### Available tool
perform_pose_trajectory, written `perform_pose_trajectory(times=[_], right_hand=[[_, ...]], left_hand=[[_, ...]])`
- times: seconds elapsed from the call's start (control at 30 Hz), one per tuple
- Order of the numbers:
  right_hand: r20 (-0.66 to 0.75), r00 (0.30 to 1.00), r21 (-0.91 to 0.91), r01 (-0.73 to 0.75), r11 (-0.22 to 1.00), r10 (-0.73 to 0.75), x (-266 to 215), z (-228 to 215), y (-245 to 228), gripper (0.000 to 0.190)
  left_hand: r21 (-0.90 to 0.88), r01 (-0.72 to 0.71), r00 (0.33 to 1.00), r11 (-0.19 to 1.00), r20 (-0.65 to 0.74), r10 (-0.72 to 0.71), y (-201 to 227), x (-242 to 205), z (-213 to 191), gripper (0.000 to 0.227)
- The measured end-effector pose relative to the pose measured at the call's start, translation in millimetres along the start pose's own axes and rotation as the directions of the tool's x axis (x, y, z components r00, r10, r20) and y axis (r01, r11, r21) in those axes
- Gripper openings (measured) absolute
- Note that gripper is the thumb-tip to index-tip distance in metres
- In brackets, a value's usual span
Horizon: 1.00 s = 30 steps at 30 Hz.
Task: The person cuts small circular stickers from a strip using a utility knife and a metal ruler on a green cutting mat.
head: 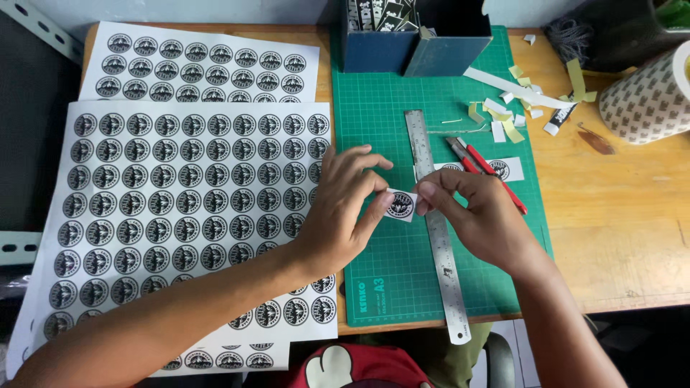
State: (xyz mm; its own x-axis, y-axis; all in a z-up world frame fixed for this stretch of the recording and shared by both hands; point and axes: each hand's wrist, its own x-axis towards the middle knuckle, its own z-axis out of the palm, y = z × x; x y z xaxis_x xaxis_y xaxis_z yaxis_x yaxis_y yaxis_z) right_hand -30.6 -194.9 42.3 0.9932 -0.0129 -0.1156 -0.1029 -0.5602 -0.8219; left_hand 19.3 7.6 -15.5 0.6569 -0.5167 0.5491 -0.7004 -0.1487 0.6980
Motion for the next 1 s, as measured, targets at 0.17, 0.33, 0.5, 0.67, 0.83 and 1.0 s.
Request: perform_pose_trajectory(times=[0.17, 0.33, 0.5, 0.67, 0.83, 1.0], right_hand=[[0.0, 1.0, -0.028, 0.018, 0.999, -0.018, 2.8, -3.3, -6.6, 0.014], [-0.19, 0.98, 0.054, -0.056, 0.997, 0.065, 22.6, -19.7, -5.5, 0.017], [-0.486, 0.873, 0.05, 0.081, 0.995, -0.047, 79.3, -56.5, -12.2, 0.03], [-0.497, 0.867, -0.037, 0.022, 0.999, -0.037, 151.8, -77.3, 11.0, 0.034], [-0.471, 0.882, -0.268, -0.11, 0.957, -0.03, 150.1, -91.4, 28.5, 0.039], [-0.334, 0.941, -0.354, -0.066, 0.933, -0.06, 36.2, -65.7, 4.9, 0.019]], left_hand=[[-0.019, 0.003, 1.0, 1.0, -0.013, -0.004, 1.7, 1.1, -2.7, 0.015], [-0.042, 0.044, 0.999, 0.998, -0.011, -0.045, 9.2, 0.2, -4.7, 0.012], [-0.015, 0.117, 0.993, 0.993, -0.016, -0.118, 13.7, 1.3, -3.2, 0.019], [-0.011, 0.095, 0.995, 0.995, -0.007, -0.095, 9.0, 3.4, -3.9, 0.016], [0.019, 0.112, 0.993, 0.994, 0.029, -0.113, 10.2, 3.1, -5.8, 0.018], [0.128, 0.028, 0.991, 0.991, 0.128, -0.045, 11.5, 1.5, -5.9, 0.026]])
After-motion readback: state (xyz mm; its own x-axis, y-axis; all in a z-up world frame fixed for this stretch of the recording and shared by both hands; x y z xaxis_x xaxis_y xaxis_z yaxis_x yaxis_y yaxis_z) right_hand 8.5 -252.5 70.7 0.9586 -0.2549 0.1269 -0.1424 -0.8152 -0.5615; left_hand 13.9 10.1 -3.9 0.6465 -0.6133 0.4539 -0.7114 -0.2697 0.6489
